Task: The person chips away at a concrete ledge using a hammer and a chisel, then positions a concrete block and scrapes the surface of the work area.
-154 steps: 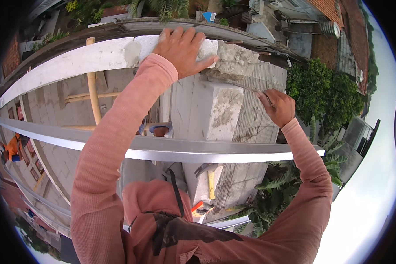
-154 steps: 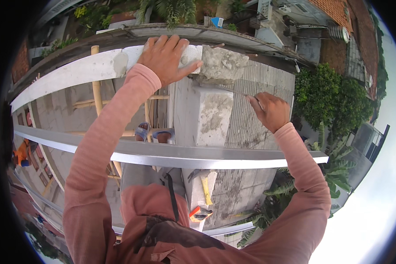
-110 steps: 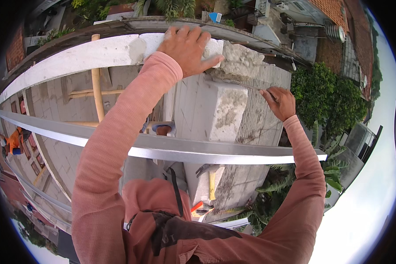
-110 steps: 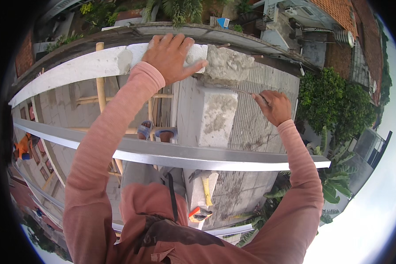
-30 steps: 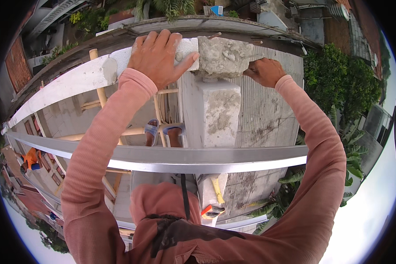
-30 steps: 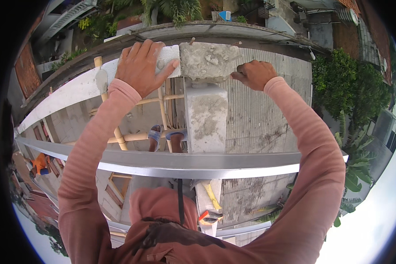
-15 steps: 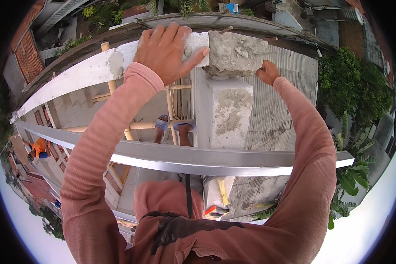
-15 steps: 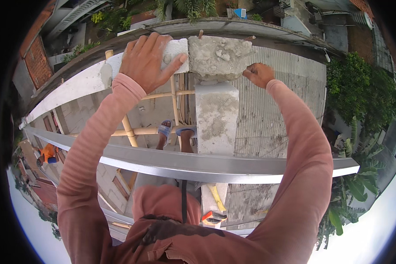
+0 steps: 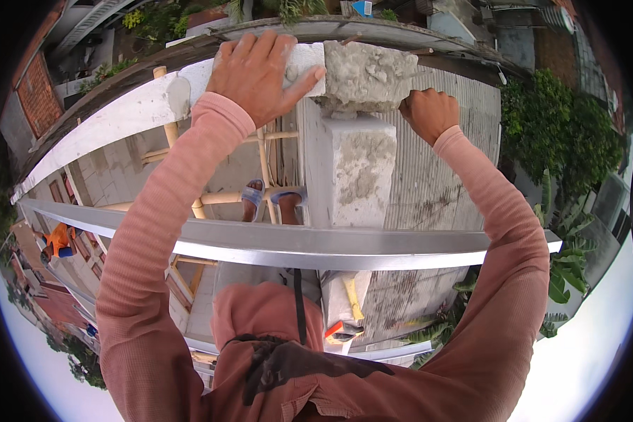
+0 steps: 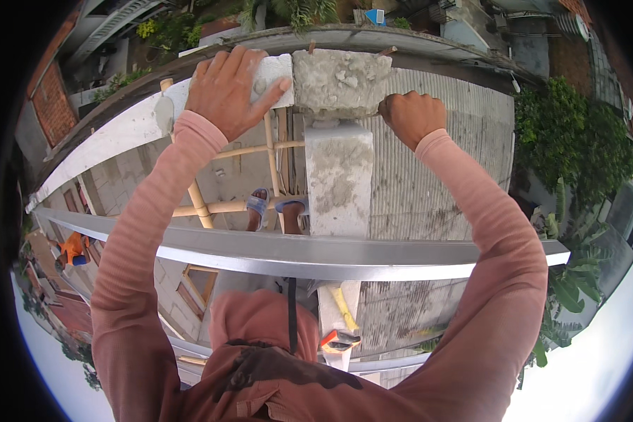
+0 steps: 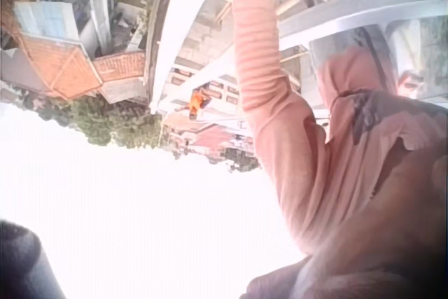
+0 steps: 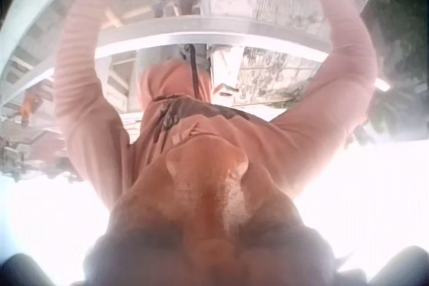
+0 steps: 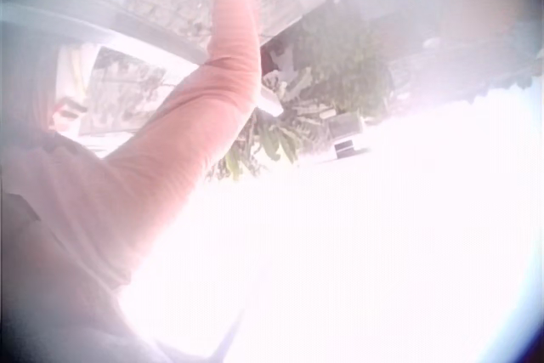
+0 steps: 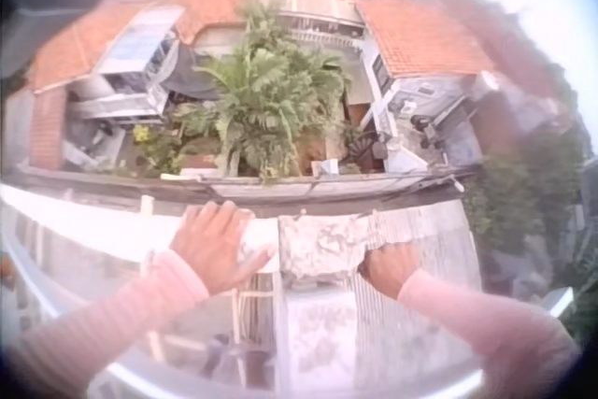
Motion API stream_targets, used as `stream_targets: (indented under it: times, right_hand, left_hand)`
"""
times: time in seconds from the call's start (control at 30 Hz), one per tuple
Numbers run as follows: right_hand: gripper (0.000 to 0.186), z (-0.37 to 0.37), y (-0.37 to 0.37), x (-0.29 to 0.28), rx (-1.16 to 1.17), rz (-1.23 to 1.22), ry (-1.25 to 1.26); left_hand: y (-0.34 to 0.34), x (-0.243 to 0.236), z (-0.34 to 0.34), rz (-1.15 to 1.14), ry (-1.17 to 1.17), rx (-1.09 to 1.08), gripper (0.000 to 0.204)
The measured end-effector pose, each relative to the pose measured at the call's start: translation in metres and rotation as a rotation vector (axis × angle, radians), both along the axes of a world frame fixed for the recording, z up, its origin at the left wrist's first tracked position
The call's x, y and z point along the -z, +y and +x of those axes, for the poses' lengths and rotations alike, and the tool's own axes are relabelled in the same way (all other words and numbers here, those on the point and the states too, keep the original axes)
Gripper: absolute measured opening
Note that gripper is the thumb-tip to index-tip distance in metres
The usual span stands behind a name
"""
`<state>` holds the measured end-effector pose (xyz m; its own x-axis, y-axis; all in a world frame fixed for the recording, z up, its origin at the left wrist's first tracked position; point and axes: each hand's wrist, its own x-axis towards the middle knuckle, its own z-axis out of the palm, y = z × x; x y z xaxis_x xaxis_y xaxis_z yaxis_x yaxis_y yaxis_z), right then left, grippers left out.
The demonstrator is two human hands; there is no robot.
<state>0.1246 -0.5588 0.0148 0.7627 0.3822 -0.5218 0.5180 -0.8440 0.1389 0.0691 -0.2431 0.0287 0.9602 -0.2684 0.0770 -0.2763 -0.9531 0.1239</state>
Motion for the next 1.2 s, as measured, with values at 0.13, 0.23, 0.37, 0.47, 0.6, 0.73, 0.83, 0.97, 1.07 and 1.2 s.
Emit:
stream_targets:
  times: [0.13,0.23,0.37,0.47,0.6,0.73,0.83,0.97,1.07,1.2]
  right_hand:
    - [0.033,-0.006,-0.013,0.034,0.175,0.119,0.041]
    - [0.03,-0.008,-0.024,0.072,0.238,0.321,0.058]
    - [0.029,-0.028,-0.068,0.169,0.339,0.831,0.088]
    - [0.031,-0.013,-0.049,0.126,0.173,0.543,0.043]
    - [0.042,0.01,-0.029,0.045,-0.056,0.252,-0.055]
    - [0.032,0.009,-0.022,0.013,-0.08,0.14,-0.043]
    - [0.036,0.001,-0.018,0.015,-0.085,0.141,-0.076]
    - [0.026,-0.015,-0.013,0.028,-0.005,0.163,-0.092]
    - [0.02,-0.018,-0.013,0.044,0.026,0.225,-0.13]
    - [0.02,-0.006,-0.041,0.115,0.017,0.366,-0.141]
  left_hand:
    - [0.006,0.001,-0.001,0.015,-0.041,-0.013,0.063]
    - [0.005,0.002,-0.004,-0.007,-0.017,-0.022,0.064]
    - [-0.001,0.002,0.006,-0.003,-0.059,0.007,0.064]
    - [0.004,0.003,-0.004,0.007,-0.028,-0.001,0.065]
    - [0.008,0.002,-0.002,0.023,-0.034,-0.013,0.065]
    - [0.003,0.007,-0.002,0.016,-0.063,0.002,0.064]
    - [0.004,0.003,0.001,-0.001,-0.055,-0.003,0.063]
    - [0.002,0.004,-0.001,-0.035,-0.088,0.002,0.062]
    - [0.006,0.006,-0.002,-0.022,-0.096,-0.006,0.062]
    - [0.006,0.006,-0.003,-0.052,-0.12,0.006,0.063]
